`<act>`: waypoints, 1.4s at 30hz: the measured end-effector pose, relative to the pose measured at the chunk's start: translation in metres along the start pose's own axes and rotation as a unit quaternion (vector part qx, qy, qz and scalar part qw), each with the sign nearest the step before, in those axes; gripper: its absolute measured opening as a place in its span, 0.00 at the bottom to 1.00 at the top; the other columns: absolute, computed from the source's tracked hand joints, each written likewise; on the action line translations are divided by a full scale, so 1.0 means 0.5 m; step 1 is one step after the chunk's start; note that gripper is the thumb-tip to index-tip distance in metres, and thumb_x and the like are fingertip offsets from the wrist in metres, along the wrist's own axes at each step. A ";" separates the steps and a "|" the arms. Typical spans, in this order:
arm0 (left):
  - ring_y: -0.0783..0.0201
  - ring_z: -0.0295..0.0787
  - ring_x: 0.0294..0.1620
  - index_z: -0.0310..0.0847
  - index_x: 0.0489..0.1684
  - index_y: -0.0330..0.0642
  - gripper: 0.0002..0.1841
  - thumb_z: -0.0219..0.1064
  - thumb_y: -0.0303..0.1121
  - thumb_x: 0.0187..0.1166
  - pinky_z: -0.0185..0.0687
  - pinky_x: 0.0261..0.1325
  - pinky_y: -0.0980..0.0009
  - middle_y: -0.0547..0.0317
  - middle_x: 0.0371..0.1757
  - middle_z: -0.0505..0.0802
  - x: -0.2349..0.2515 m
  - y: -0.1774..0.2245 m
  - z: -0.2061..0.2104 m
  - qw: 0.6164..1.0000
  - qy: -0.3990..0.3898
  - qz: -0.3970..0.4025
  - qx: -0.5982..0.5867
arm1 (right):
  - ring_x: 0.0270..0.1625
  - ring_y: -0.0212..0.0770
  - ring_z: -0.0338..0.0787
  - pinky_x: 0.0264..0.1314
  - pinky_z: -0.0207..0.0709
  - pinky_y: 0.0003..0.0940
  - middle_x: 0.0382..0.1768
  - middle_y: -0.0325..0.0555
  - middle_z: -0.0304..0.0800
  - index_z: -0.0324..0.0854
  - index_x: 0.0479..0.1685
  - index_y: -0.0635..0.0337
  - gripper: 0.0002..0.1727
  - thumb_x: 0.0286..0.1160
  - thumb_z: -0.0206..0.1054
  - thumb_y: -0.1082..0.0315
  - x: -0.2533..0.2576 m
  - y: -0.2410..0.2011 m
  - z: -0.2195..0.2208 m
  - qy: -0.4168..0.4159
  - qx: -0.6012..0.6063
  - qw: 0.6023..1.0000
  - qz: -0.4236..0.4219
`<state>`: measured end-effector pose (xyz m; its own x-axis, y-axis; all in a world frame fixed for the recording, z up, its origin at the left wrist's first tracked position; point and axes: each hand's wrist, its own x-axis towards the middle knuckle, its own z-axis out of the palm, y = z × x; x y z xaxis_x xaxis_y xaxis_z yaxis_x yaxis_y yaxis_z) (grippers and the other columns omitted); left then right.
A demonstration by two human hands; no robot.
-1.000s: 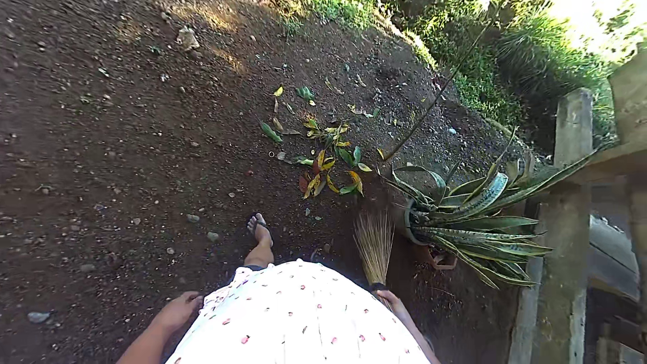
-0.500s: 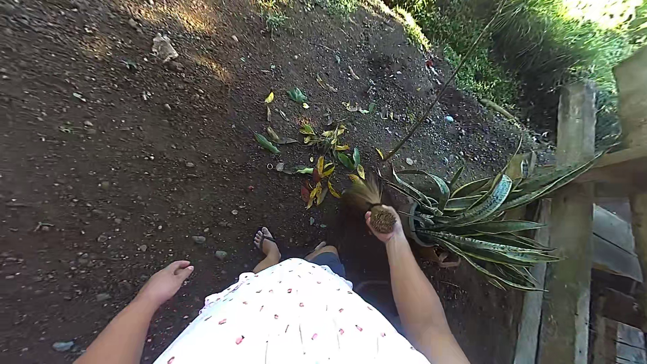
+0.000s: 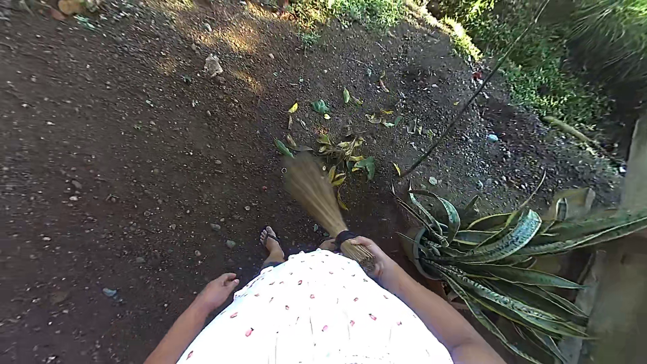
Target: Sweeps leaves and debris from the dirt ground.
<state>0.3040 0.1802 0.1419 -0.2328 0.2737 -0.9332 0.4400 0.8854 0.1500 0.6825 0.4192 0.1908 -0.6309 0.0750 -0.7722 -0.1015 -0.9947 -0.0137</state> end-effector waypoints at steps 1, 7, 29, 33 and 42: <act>0.37 0.80 0.78 0.72 0.81 0.34 0.24 0.57 0.40 0.93 0.67 0.83 0.41 0.32 0.73 0.86 -0.011 0.010 0.020 1.000 -0.005 -0.001 -0.003 | 0.26 0.34 0.90 0.28 0.85 0.28 0.25 0.45 0.90 0.79 0.33 0.56 0.18 0.84 0.45 0.62 0.006 0.001 0.011 0.008 -0.009 1.000 0.014; 0.41 0.82 0.76 0.73 0.81 0.37 0.24 0.57 0.41 0.93 0.70 0.82 0.42 0.35 0.72 0.86 -0.070 0.037 0.057 0.999 0.040 -0.014 -0.035 | 0.24 0.41 0.87 0.25 0.84 0.34 0.26 0.48 0.86 0.75 0.40 0.58 0.19 0.87 0.46 0.54 0.071 -0.025 -0.085 0.093 0.050 0.993 0.045; 0.44 0.81 0.78 0.71 0.83 0.37 0.24 0.57 0.41 0.93 0.68 0.84 0.45 0.37 0.74 0.86 -0.121 0.102 0.093 0.996 0.059 -0.054 -0.047 | 0.23 0.33 0.87 0.25 0.82 0.28 0.23 0.44 0.86 0.76 0.35 0.57 0.14 0.85 0.48 0.65 -0.012 -0.074 -0.085 0.041 -0.063 0.996 0.053; 0.44 0.82 0.77 0.71 0.83 0.38 0.24 0.56 0.40 0.94 0.69 0.83 0.45 0.37 0.73 0.87 -0.139 0.119 0.067 0.996 0.064 -0.051 -0.025 | 0.22 0.35 0.86 0.24 0.83 0.31 0.22 0.44 0.84 0.75 0.34 0.56 0.15 0.87 0.49 0.61 0.067 -0.053 -0.057 0.060 -0.032 0.991 0.115; 0.44 0.82 0.77 0.70 0.83 0.37 0.25 0.57 0.41 0.94 0.68 0.84 0.46 0.38 0.73 0.87 -0.152 0.058 0.055 0.996 0.074 -0.035 -0.035 | 0.26 0.44 0.89 0.25 0.86 0.36 0.29 0.50 0.86 0.72 0.46 0.58 0.17 0.86 0.48 0.53 0.011 -0.284 -0.246 0.177 0.123 0.955 -0.202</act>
<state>0.3583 0.1747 0.2082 -0.3885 0.2587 -0.8844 0.3583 0.9267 0.1137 0.7877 0.5523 0.1104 -0.2068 0.3777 -0.9025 -0.4878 -0.8395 -0.2396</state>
